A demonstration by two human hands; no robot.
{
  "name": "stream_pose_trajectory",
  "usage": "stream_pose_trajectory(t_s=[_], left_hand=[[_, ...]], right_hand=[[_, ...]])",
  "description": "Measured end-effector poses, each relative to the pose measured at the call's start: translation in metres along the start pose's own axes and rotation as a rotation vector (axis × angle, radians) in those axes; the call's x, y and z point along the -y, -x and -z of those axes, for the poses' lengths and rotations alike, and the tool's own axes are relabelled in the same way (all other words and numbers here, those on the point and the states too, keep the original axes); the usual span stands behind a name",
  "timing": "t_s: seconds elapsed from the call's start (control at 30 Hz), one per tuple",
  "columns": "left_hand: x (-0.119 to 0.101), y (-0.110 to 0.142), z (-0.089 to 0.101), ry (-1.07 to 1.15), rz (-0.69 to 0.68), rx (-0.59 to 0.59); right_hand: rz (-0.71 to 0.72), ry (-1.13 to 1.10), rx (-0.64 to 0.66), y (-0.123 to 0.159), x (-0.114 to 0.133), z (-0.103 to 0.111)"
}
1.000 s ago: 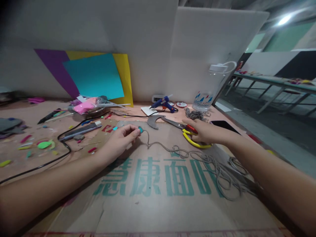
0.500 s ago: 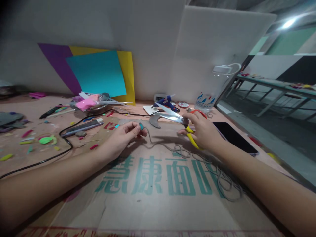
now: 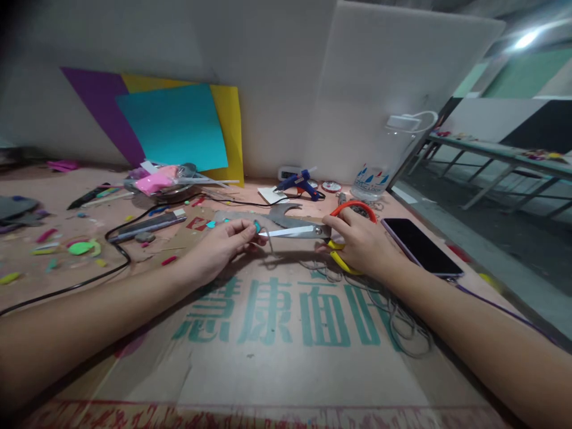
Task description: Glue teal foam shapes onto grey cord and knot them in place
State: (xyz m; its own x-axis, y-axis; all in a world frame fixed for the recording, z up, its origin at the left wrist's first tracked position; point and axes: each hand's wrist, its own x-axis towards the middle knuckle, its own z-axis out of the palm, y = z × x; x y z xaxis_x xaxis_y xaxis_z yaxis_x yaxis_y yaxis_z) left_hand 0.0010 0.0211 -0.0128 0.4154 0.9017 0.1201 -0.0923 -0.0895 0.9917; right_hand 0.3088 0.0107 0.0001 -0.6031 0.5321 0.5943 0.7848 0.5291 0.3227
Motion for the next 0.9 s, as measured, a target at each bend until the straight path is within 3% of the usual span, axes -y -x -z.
stream_pose_trajectory(t_s=[0.17,0.63,0.9], left_hand=[[-0.005,0.003,-0.001,-0.060,0.036,-0.002],[-0.016,0.007,-0.010,-0.107,0.191,-0.045],[-0.013,0.006,-0.009,-0.082,0.187,0.003]], right_hand=[[0.065,0.010,-0.008,-0.002,0.006,0.001],[0.056,0.021,0.042,-0.004,0.019,0.006],[0.036,0.041,0.071,0.000,0.019,0.005]])
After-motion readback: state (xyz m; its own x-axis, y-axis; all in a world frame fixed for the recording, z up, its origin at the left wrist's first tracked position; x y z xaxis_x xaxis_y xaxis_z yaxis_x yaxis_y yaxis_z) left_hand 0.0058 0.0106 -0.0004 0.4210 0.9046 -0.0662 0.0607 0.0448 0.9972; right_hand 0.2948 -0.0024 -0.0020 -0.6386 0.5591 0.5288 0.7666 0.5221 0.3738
